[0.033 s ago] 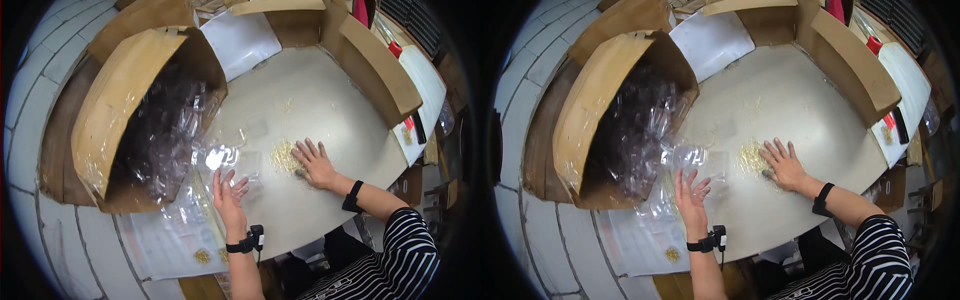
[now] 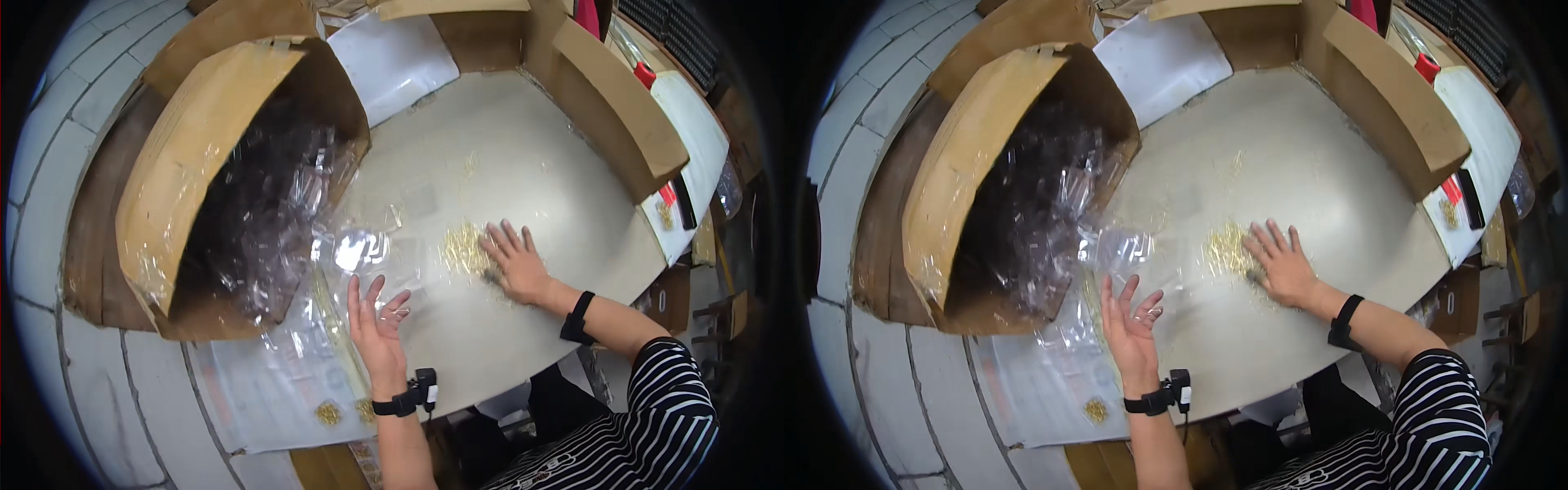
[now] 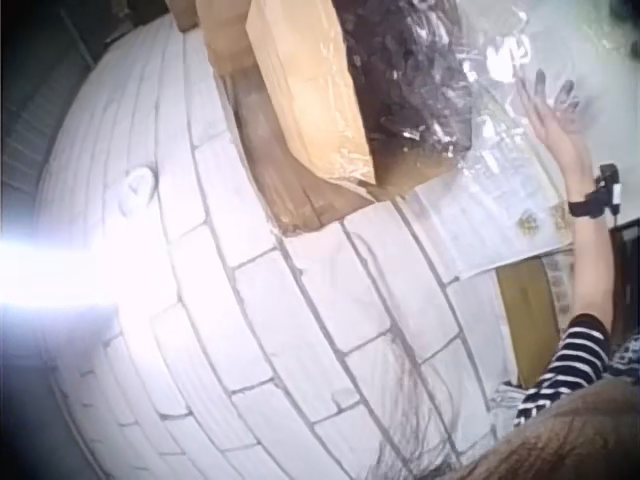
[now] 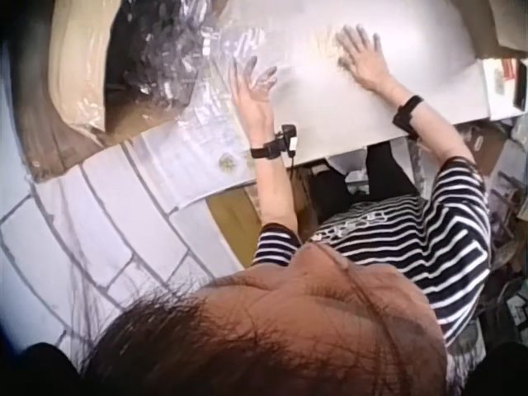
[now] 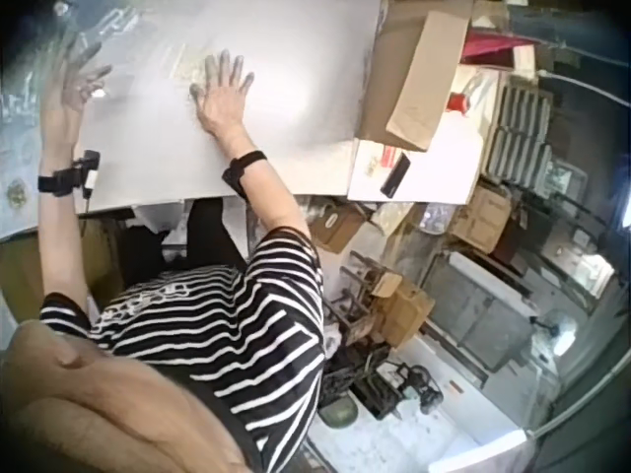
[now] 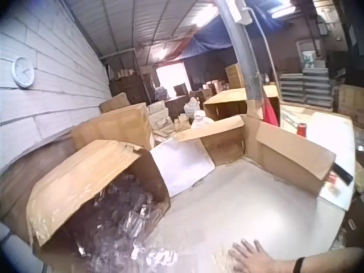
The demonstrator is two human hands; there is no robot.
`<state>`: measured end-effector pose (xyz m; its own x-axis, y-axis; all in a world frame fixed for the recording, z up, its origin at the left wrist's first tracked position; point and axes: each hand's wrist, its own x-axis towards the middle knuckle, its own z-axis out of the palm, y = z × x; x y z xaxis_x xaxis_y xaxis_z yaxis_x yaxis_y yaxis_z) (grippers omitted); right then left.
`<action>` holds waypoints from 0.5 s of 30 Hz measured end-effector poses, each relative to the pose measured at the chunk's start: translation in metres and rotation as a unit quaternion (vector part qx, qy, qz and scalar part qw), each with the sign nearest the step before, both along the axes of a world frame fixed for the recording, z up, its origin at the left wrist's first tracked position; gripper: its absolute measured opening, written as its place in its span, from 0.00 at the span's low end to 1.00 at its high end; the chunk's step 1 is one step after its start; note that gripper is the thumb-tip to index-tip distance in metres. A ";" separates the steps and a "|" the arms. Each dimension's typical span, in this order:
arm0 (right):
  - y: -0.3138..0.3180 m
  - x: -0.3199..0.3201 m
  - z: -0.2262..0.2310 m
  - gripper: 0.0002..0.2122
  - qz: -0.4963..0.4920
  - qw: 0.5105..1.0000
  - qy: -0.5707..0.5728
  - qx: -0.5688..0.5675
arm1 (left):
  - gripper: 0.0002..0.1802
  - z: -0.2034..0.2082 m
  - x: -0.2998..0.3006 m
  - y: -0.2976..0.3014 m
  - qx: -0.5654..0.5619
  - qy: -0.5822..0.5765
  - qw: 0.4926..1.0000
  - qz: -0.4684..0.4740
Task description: The recorder is sorting small gold-colored metal rings into clear plastic packets and placing the packets into a cardboard shipping box.
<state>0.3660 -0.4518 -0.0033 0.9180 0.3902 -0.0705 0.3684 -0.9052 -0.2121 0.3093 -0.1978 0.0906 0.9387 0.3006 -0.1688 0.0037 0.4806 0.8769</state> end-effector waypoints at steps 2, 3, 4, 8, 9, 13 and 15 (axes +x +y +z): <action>-0.010 -0.009 -0.001 0.28 -0.030 0.999 -0.020 0.015 | 0.32 -0.007 -0.039 -0.008 -0.050 -0.015 0.999 -0.007; -0.012 -0.010 0.002 0.28 -0.092 0.991 -0.032 0.096 | 0.30 -0.011 -0.065 -0.013 -0.120 -0.002 0.993 0.004; -0.019 -0.017 0.008 0.28 -0.159 0.971 -0.048 0.170 | 0.29 -0.016 -0.089 -0.018 -0.195 0.008 0.981 0.008; -0.009 -0.080 0.005 0.27 0.030 0.999 0.008 0.021 | 0.24 -0.057 -0.178 -0.033 -0.251 0.048 0.966 -0.031; -0.004 -0.091 -0.002 0.28 0.112 0.994 0.001 0.018 | 0.21 -0.066 -0.193 -0.034 -0.287 0.066 0.953 -0.068; 0.001 -0.076 -0.013 0.31 -0.026 0.997 -0.054 0.053 | 0.26 -0.090 -0.230 -0.032 -0.292 0.057 0.941 -0.160; 0.004 -0.088 -0.013 0.32 0.005 0.997 -0.057 0.047 | 0.36 -0.093 -0.248 -0.032 -0.286 0.031 0.940 -0.185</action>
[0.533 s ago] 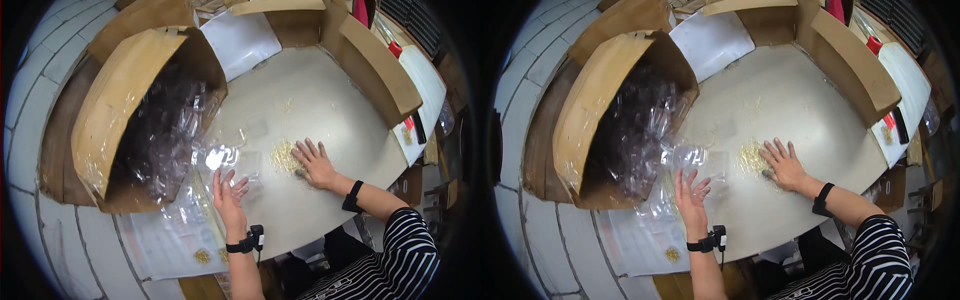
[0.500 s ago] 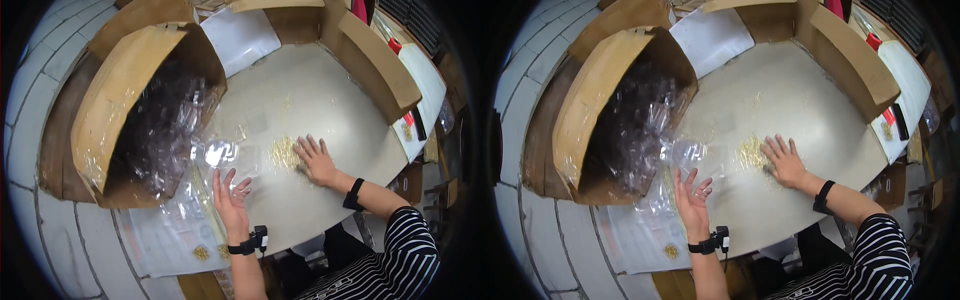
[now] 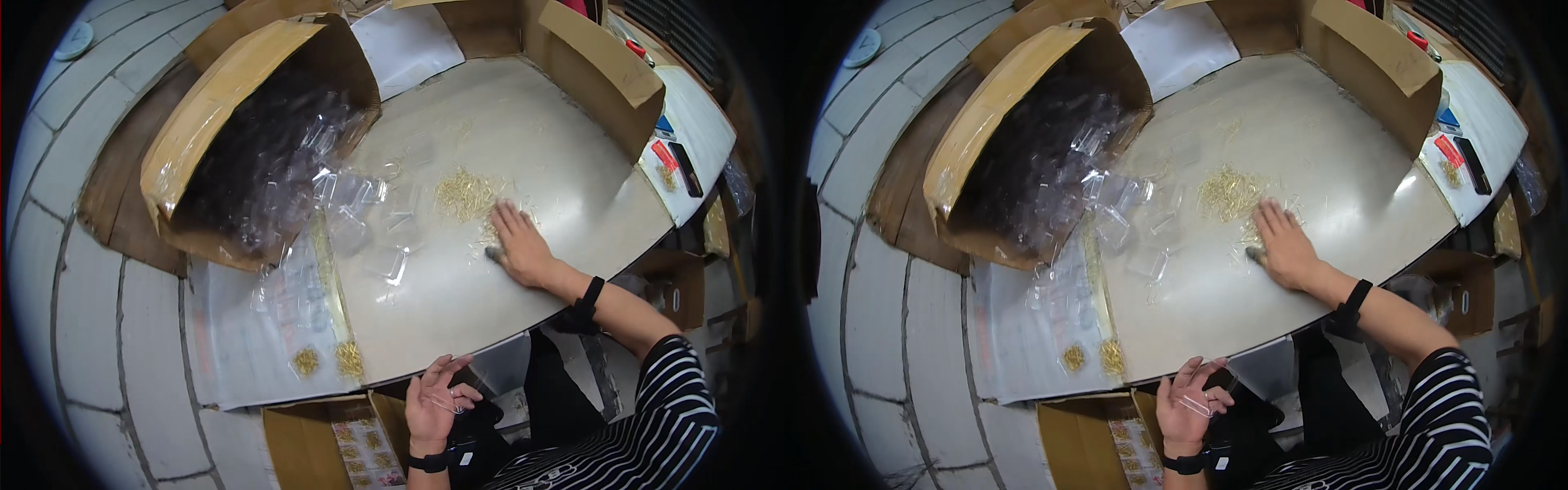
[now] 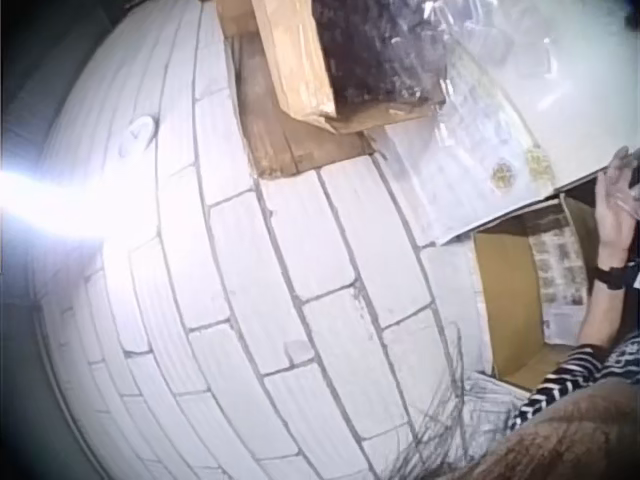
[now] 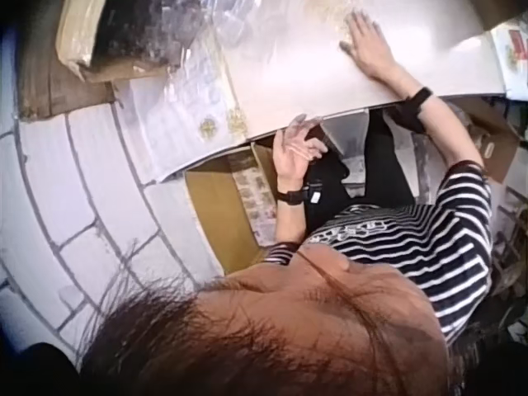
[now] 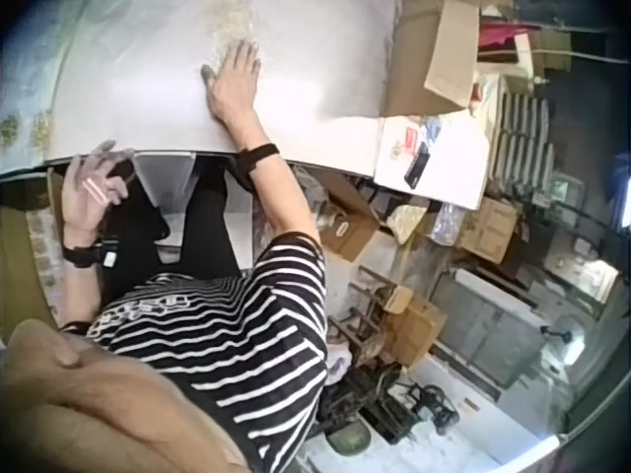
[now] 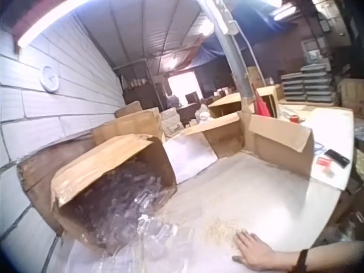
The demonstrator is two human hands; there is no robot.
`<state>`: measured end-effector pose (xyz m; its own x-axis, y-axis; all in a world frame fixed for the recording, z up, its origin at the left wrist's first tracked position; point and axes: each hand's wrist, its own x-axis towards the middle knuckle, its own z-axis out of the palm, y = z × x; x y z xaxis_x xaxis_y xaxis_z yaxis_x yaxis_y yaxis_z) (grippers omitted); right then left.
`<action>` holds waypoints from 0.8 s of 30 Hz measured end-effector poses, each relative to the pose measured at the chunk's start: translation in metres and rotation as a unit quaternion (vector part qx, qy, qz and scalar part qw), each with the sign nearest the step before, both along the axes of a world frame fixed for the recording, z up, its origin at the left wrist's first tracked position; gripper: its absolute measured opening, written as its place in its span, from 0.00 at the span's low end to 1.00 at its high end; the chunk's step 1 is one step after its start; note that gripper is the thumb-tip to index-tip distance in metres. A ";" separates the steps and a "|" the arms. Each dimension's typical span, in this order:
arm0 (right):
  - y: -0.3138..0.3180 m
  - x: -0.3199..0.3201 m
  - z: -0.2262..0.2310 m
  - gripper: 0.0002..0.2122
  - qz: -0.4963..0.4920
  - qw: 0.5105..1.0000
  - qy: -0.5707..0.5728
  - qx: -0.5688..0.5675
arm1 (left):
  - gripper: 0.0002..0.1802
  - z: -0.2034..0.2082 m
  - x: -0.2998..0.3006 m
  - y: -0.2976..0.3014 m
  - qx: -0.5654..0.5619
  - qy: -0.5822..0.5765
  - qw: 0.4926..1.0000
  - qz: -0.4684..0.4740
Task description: The recorder is sorting small gold-colored metal rings into clear plastic packets and placing the packets into a cardboard shipping box.
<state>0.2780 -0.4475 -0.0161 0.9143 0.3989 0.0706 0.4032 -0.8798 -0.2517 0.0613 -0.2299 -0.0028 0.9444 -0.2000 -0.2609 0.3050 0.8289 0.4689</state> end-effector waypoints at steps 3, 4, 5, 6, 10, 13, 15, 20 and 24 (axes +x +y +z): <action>0.005 -0.011 0.000 0.34 0.050 0.999 -0.004 -0.005 | 0.36 -0.005 -0.032 -0.001 0.011 -0.071 0.997 0.007; 0.001 -0.007 0.000 0.34 0.018 1.000 -0.004 -0.002 | 0.33 -0.003 -0.040 -0.009 0.025 -0.070 0.997 0.025; -0.004 -0.008 -0.002 0.34 -0.014 1.000 -0.006 0.004 | 0.33 -0.011 -0.050 -0.015 0.024 -0.084 0.996 0.023; -0.005 -0.010 -0.009 0.32 -0.015 1.000 -0.013 0.023 | 0.31 -0.025 -0.060 -0.017 0.059 -0.063 0.996 0.027; -0.021 -0.034 -0.012 0.30 0.044 0.992 0.047 0.109 | 0.26 -0.070 -0.117 -0.029 0.124 0.011 0.991 0.040; -0.070 -0.033 -0.020 0.28 0.038 0.947 0.030 0.319 | 0.27 -0.091 -0.150 -0.028 0.177 0.049 0.983 0.015; -0.089 -0.040 -0.024 0.27 -0.057 0.957 0.029 0.283 | 0.27 -0.098 -0.165 -0.028 0.193 0.085 0.977 0.025; -0.052 -0.058 -0.001 0.25 -0.028 0.987 -0.051 0.153 | 0.26 -0.141 -0.161 -0.033 0.246 0.136 0.960 0.018; 0.004 -0.085 -0.017 0.25 0.094 0.986 -0.096 0.094 | 0.30 -0.166 -0.113 -0.050 0.234 0.132 0.960 -0.074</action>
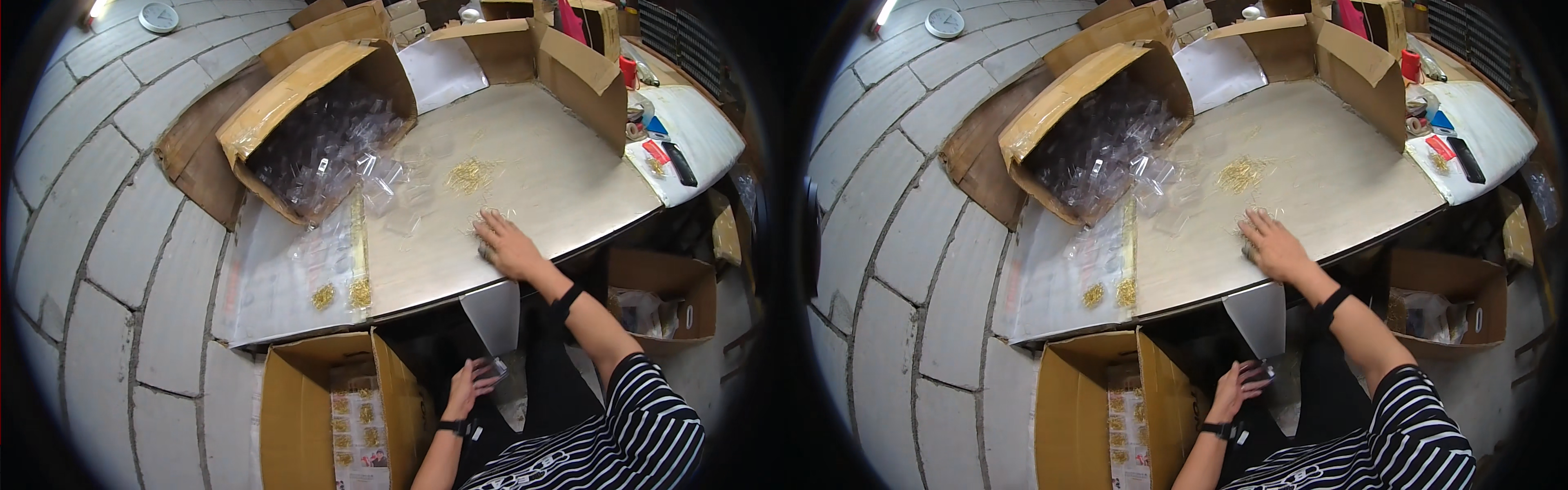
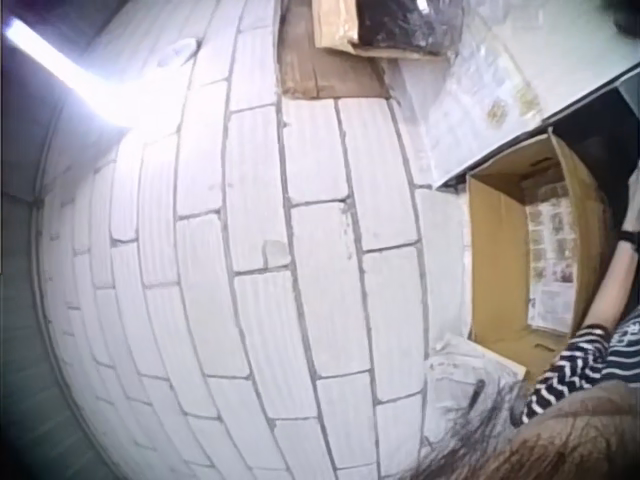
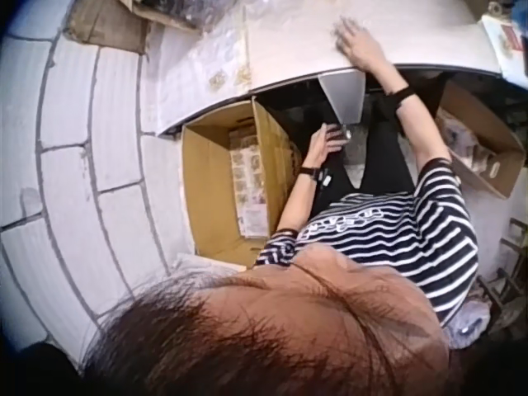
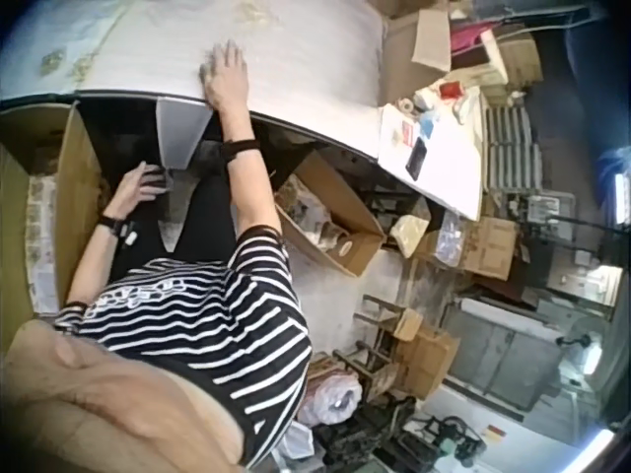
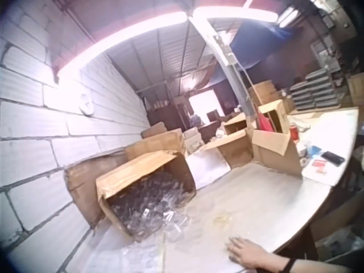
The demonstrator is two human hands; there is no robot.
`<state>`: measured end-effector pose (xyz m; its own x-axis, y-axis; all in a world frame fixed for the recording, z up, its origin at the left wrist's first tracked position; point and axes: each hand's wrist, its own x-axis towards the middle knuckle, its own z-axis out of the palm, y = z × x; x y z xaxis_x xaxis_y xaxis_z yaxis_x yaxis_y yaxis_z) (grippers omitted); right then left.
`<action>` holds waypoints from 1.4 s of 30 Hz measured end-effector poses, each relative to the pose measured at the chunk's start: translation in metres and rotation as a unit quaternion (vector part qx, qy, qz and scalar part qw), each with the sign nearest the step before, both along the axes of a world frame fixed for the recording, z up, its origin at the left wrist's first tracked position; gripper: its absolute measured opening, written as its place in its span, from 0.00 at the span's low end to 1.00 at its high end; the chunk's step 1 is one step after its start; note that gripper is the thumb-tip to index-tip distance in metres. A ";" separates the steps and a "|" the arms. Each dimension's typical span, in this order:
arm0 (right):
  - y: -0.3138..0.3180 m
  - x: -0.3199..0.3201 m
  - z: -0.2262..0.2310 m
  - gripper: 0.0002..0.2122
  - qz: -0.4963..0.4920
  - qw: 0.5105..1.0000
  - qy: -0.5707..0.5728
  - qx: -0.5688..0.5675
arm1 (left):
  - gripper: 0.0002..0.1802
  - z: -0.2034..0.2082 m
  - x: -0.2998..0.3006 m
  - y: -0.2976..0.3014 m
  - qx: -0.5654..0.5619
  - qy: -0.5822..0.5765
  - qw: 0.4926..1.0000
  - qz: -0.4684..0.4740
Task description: The recorder is sorting small gold-colored metal rings into clear plastic packets and placing the packets into a cardboard shipping box.
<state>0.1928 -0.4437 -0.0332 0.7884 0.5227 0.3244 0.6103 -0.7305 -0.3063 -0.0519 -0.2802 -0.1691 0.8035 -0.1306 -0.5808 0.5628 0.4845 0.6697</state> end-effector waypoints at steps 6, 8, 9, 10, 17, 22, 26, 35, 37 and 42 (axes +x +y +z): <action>0.027 -0.077 0.007 0.26 -0.020 0.999 0.035 -0.036 | 0.26 -0.008 0.063 -0.029 -0.139 -0.027 0.990 -0.020; 0.020 -0.092 0.021 0.24 0.012 0.999 0.044 -0.010 | 0.28 -0.011 0.068 -0.026 -0.154 -0.039 0.986 -0.047; 0.015 -0.098 0.027 0.24 0.026 0.999 0.046 0.000 | 0.29 -0.014 0.067 -0.024 -0.150 -0.043 0.986 -0.054; 0.013 -0.103 0.031 0.23 0.032 0.999 0.041 -0.011 | 0.30 -0.004 0.068 -0.022 -0.124 -0.044 0.989 -0.068; -0.036 -0.140 0.025 0.20 0.090 0.989 0.106 0.059 | 0.30 -0.016 0.055 -0.023 -0.074 0.006 0.996 -0.048; -0.058 -0.165 0.013 0.18 0.061 0.967 0.236 0.077 | 0.27 -0.024 0.043 -0.029 -0.121 0.016 0.990 -0.073; -0.059 -0.170 -0.007 0.17 0.061 0.944 0.297 0.133 | 0.25 -0.028 0.033 -0.026 -0.130 0.006 0.990 -0.056; -0.032 -0.179 -0.052 0.18 0.185 0.906 0.375 0.060 | 0.19 -0.019 0.026 -0.014 -0.096 -0.005 0.993 -0.064; -0.031 -0.169 -0.028 0.18 0.174 0.914 0.353 0.098 | 0.17 -0.014 0.022 -0.012 -0.082 -0.027 0.996 -0.026; -0.026 -0.102 0.014 0.19 0.057 0.968 0.096 0.226 | 0.17 0.003 0.011 0.012 -0.054 -0.033 0.998 -0.007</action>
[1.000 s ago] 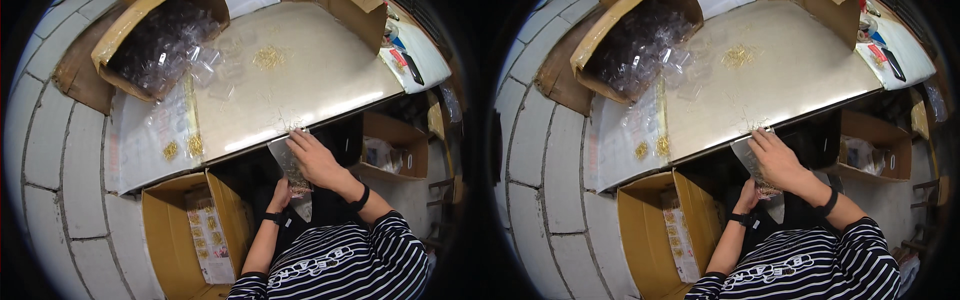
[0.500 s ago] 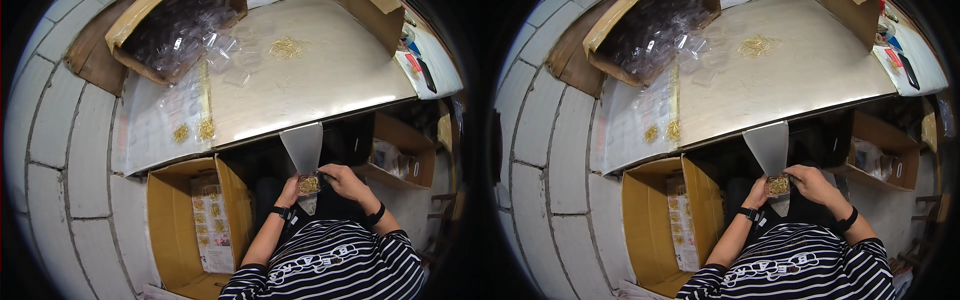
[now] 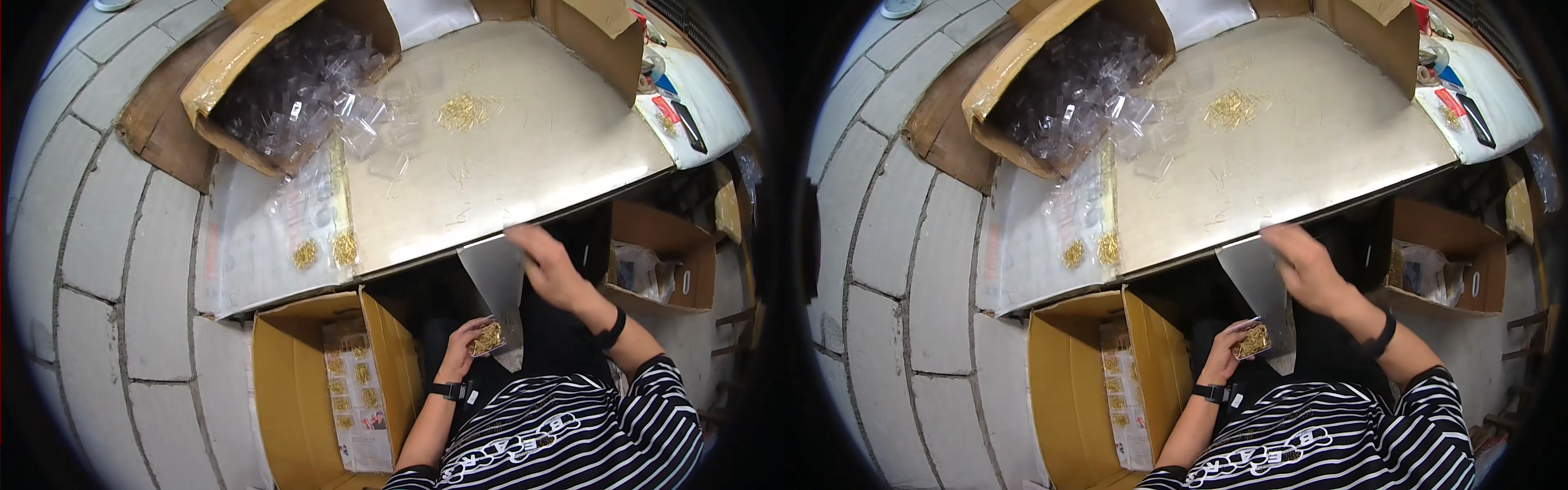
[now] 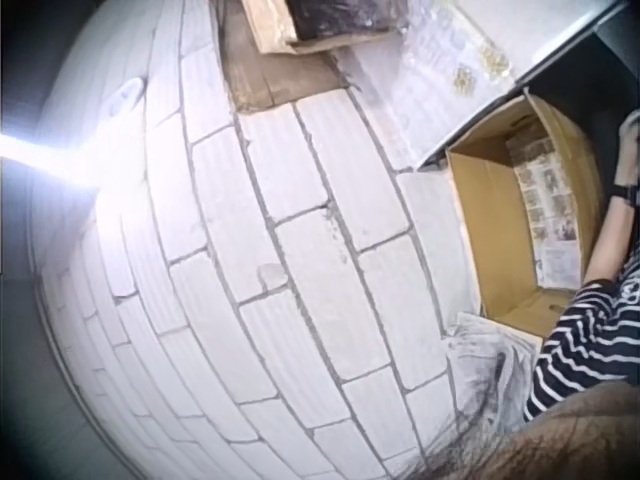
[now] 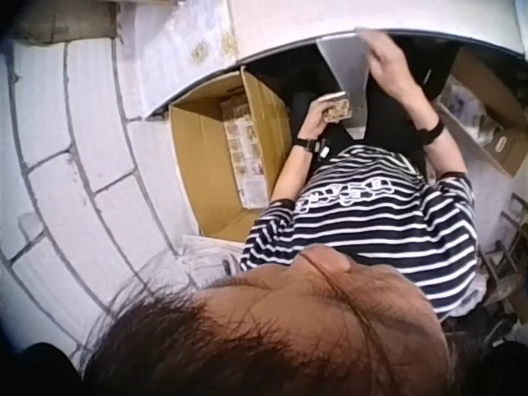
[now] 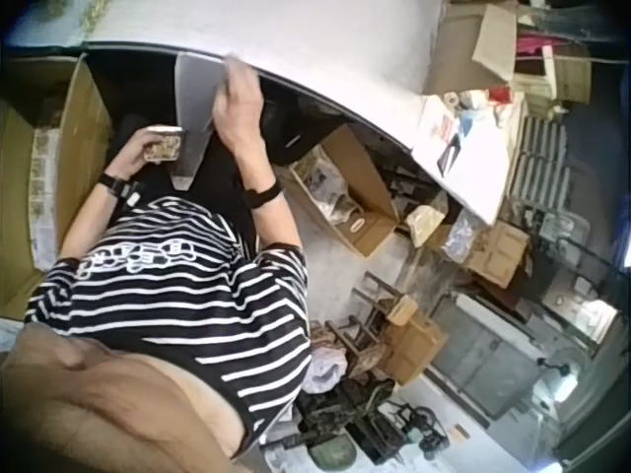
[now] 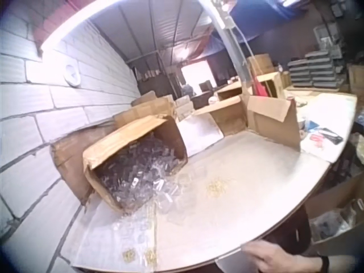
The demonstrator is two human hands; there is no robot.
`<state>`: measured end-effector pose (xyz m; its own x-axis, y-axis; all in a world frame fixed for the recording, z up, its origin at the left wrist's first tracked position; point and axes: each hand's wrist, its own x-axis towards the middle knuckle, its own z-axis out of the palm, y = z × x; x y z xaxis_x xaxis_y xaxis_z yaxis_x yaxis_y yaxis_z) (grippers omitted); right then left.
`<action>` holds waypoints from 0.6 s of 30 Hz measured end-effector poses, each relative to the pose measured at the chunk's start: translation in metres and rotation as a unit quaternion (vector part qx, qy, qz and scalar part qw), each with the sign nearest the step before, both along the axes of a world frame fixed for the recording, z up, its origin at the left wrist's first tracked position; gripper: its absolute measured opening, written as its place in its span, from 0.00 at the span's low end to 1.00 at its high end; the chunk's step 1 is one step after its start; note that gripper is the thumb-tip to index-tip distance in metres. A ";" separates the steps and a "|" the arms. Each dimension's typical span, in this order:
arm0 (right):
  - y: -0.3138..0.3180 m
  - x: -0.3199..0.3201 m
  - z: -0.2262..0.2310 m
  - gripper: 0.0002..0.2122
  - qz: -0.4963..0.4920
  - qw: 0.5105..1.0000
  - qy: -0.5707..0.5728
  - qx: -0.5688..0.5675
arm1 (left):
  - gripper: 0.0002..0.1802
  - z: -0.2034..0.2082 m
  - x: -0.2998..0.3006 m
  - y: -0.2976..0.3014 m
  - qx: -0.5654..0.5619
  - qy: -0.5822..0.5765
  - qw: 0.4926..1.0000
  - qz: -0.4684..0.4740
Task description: The recorder is sorting small gold-colored metal rings into clear plastic packets and placing the packets into a cardboard shipping box.
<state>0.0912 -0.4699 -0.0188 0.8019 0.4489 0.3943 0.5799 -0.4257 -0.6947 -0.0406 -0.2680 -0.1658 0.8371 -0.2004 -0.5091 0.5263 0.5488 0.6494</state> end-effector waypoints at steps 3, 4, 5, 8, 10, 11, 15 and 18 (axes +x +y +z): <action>0.031 0.051 0.006 0.26 -0.116 0.989 0.040 -0.079 | 0.17 -0.008 0.001 0.003 -0.048 0.007 0.998 0.047; 0.044 0.069 -0.003 0.28 -0.140 0.981 0.015 -0.135 | 0.19 -0.011 0.004 -0.001 -0.039 0.032 0.998 0.045; 0.059 0.087 -0.012 0.29 -0.163 0.968 -0.010 -0.190 | 0.19 -0.015 0.007 -0.006 -0.039 0.026 0.998 0.044; 0.097 0.116 -0.016 0.28 -0.151 0.972 -0.013 -0.179 | 0.20 -0.022 0.019 -0.023 -0.015 0.056 0.997 0.055; 0.104 0.113 -0.007 0.26 -0.064 0.975 -0.032 -0.208 | 0.20 -0.025 0.027 -0.029 -0.026 0.045 0.997 0.055; 0.106 0.107 -0.006 0.25 0.017 0.970 -0.045 -0.239 | 0.20 -0.027 0.030 -0.035 -0.039 0.039 0.997 0.049; 0.087 0.047 -0.032 0.19 -0.040 0.976 -0.144 -0.160 | 0.22 -0.018 0.038 -0.043 -0.041 0.035 0.997 0.046; 0.052 -0.010 -0.008 0.20 -0.009 0.978 -0.121 -0.167 | 0.23 -0.031 0.042 -0.041 -0.012 0.030 0.999 0.014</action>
